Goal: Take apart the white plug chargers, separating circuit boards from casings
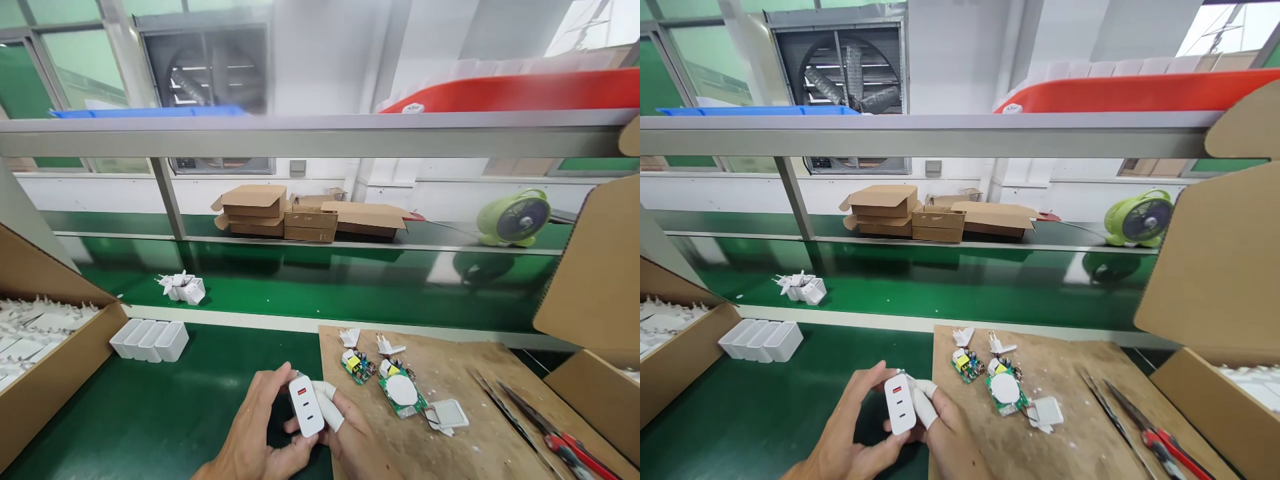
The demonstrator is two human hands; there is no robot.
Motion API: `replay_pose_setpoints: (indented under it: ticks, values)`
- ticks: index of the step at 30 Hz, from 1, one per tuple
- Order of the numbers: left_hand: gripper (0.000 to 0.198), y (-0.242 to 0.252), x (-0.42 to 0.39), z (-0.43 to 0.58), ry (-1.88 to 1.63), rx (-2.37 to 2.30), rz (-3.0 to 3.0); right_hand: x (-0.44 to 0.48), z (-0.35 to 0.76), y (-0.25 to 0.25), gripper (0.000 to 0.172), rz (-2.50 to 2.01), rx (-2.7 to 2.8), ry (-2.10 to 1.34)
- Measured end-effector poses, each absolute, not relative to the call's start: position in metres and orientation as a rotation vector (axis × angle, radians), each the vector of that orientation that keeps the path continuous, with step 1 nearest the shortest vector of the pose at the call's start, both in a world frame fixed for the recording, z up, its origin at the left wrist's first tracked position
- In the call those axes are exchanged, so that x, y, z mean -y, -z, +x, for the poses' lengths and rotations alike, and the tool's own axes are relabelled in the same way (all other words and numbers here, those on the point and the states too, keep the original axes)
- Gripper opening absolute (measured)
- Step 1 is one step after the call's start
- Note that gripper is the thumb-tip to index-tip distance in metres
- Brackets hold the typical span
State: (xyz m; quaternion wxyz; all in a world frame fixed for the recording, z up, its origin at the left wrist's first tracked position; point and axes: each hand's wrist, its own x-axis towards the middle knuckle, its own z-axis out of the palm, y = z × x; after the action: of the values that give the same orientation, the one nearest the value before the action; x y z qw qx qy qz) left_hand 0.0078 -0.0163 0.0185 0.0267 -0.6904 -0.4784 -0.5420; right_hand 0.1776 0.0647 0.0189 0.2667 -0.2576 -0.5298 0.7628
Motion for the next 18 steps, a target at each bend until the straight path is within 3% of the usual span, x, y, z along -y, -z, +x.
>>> replay_pose_setpoints:
  ticks: [9,14,18]
  values:
    - [0.085,-0.008,0.016,0.002,1.642,1.532,-2.206,-0.068,0.180,-0.004,0.056,-0.726,1.432,-2.006]
    - [0.085,-0.006,0.008,-0.004,1.419,1.646,-2.203,-0.074,0.189,0.005,0.048,-0.761,1.768,-1.286]
    - [0.082,0.003,0.003,-0.005,1.308,1.703,-2.353,-0.079,0.197,0.000,0.036,-0.531,2.066,-0.727]
